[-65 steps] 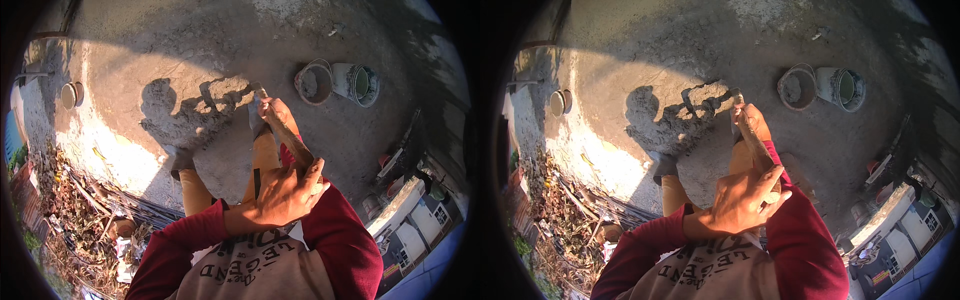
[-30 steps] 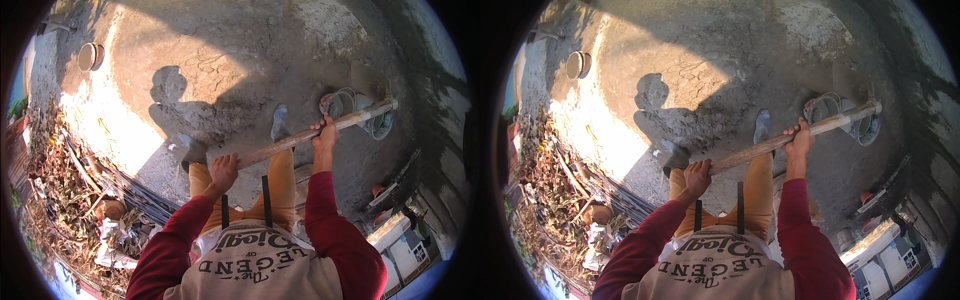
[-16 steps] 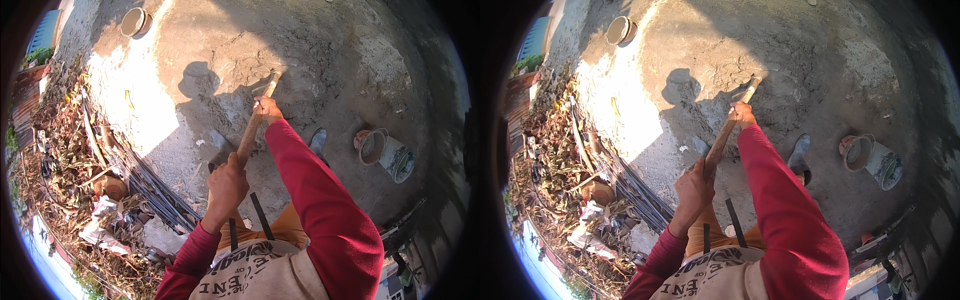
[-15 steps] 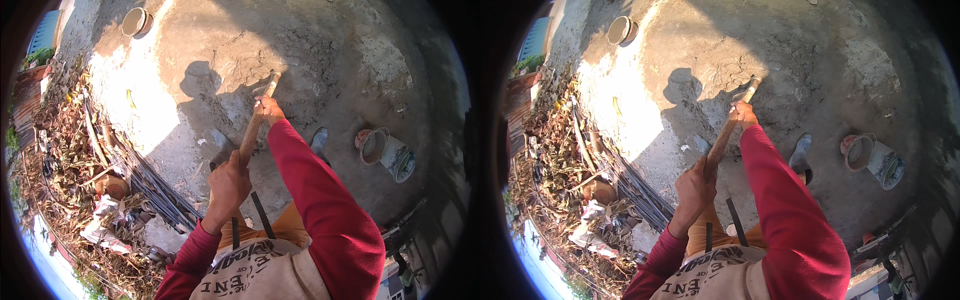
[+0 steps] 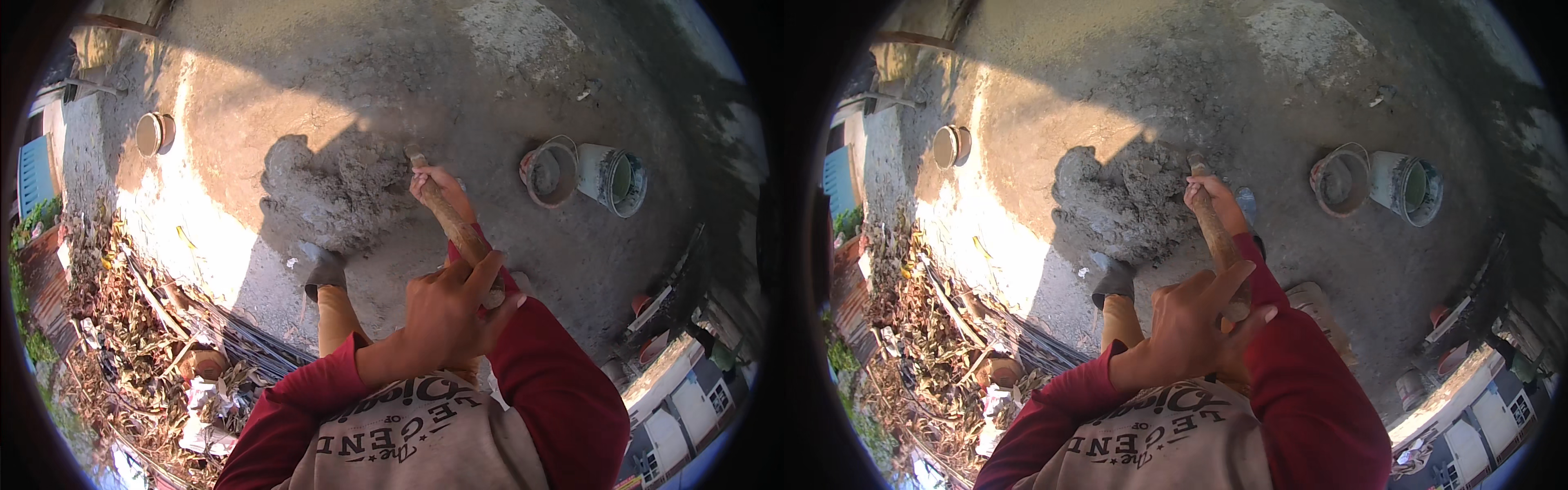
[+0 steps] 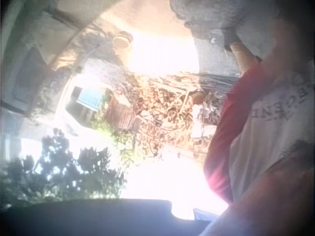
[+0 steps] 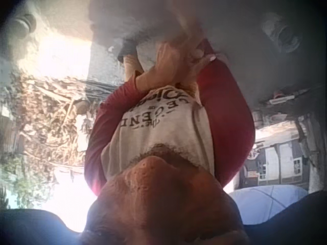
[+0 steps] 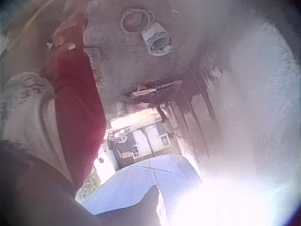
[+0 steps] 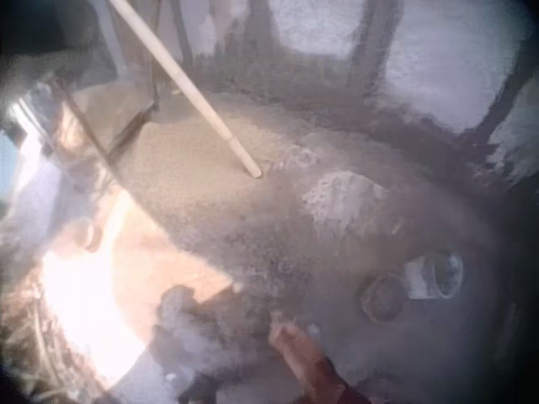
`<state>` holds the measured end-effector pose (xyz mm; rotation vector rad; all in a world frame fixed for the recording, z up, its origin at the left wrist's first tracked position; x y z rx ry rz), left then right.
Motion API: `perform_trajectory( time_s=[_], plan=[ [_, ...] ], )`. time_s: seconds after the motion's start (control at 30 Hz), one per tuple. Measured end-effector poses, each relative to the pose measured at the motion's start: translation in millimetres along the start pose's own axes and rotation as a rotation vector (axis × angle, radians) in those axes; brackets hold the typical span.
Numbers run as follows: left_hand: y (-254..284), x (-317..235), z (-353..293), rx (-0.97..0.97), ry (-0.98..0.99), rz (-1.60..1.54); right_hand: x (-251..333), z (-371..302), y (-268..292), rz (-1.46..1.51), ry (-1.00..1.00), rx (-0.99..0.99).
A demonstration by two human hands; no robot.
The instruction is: The person uses a hoe to mix sand and water on a concrete floor, repeatedly turning and blending the materials. They then pour additional water from a bucket into the mixture and continue mixing to form a wet concrete blend.
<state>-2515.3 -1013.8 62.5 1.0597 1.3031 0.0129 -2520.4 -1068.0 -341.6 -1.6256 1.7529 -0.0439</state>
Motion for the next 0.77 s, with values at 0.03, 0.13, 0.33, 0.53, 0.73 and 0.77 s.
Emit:
perform_trajectory(
  time_s=[0.03,0.13,0.33,0.53,0.73,0.77],
  plan=[
    [-12.9,-23.3,8.2,0.035,-0.049,-0.038,27.6,-22.1,13.7,0.046,0.023,0.000],
    [-36.0,-69.4,26.7,0.135,-0.126,-0.143,43.7,-136.0,-28.5,0.064,0.306,0.069],
    [-58.1,-81.9,55.5,0.539,-0.065,-0.132,167.3,-257.6,3.8,-0.047,0.817,-0.358],
    [-153.6,99.9,45.0,0.806,0.168,0.565,207.7,-251.9,44.0,-0.031,1.238,-0.538],
    [-239.5,235.5,36.7,0.715,0.213,0.746,225.8,-205.7,76.6,0.120,1.276,-0.414],
    [-246.4,244.3,37.3,0.729,0.220,0.751,225.6,-208.0,78.7,0.140,1.251,-0.376]
  ],
)
Point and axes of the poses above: each hand's wrist, its own z-axis towards the middle knuckle, its own y-axis out of the back of the hand, x = y × z, the point moved 6 cm from there along z, towards the middle knuckle, and after that the axes turned 11 degrees about z, right-handed, at the moved point
